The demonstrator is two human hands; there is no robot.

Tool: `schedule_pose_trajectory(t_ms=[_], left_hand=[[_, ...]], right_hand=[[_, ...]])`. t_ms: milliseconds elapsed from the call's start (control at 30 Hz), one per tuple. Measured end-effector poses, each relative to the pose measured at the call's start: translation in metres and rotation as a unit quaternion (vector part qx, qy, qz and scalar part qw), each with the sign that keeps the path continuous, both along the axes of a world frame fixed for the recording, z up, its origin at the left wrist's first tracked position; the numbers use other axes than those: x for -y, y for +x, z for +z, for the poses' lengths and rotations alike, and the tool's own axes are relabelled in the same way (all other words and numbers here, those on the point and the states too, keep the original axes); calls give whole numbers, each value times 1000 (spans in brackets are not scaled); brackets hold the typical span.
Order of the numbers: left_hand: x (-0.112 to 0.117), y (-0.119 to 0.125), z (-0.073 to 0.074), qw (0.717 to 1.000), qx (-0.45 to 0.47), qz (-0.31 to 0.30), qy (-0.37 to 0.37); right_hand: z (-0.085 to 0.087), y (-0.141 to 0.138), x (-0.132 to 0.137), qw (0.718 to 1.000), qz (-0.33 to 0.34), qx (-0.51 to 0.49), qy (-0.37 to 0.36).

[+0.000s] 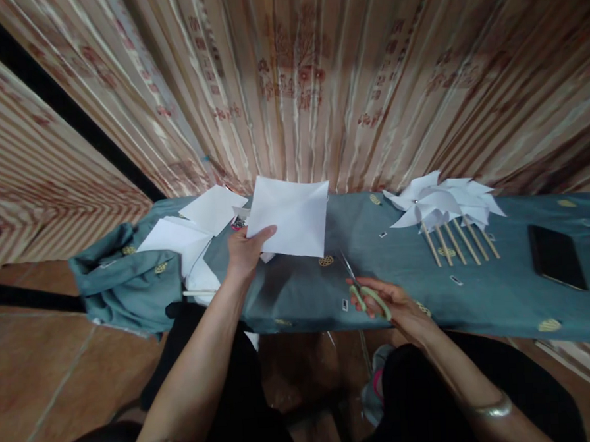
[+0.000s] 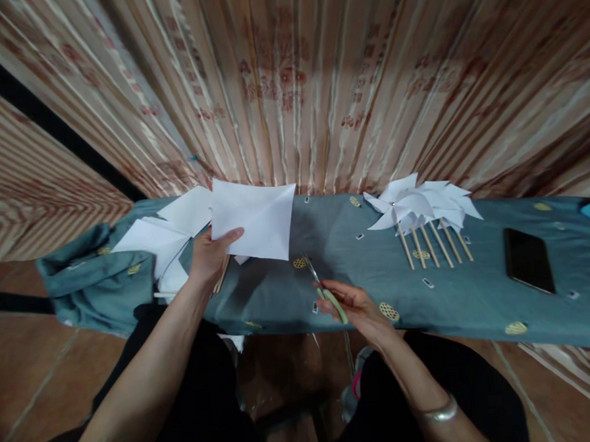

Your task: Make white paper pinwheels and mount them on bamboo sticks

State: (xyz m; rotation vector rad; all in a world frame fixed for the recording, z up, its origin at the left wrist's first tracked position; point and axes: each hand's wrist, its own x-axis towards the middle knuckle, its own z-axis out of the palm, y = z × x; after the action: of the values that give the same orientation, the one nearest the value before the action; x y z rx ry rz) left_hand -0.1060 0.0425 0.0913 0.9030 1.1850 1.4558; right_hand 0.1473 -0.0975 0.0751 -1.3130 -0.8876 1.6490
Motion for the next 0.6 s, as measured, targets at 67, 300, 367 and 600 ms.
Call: schedule_pose_trajectory(t_ms=[67,300,367,600], left_hand=[[0,0,0,1000,-1,-6,-1],[5,7,3,999,-33,-35,-3],[5,9,3,999,-36,-41,-4],[6,12,-1,997,-50,-53,-4]], right_hand=[[-1,-6,1,1000,23,-4,15],[-3,-14,1,999,11,-6,34],[-4,-14,0,999,11,-2,34],[-5,-13,0,999,18,8,41]])
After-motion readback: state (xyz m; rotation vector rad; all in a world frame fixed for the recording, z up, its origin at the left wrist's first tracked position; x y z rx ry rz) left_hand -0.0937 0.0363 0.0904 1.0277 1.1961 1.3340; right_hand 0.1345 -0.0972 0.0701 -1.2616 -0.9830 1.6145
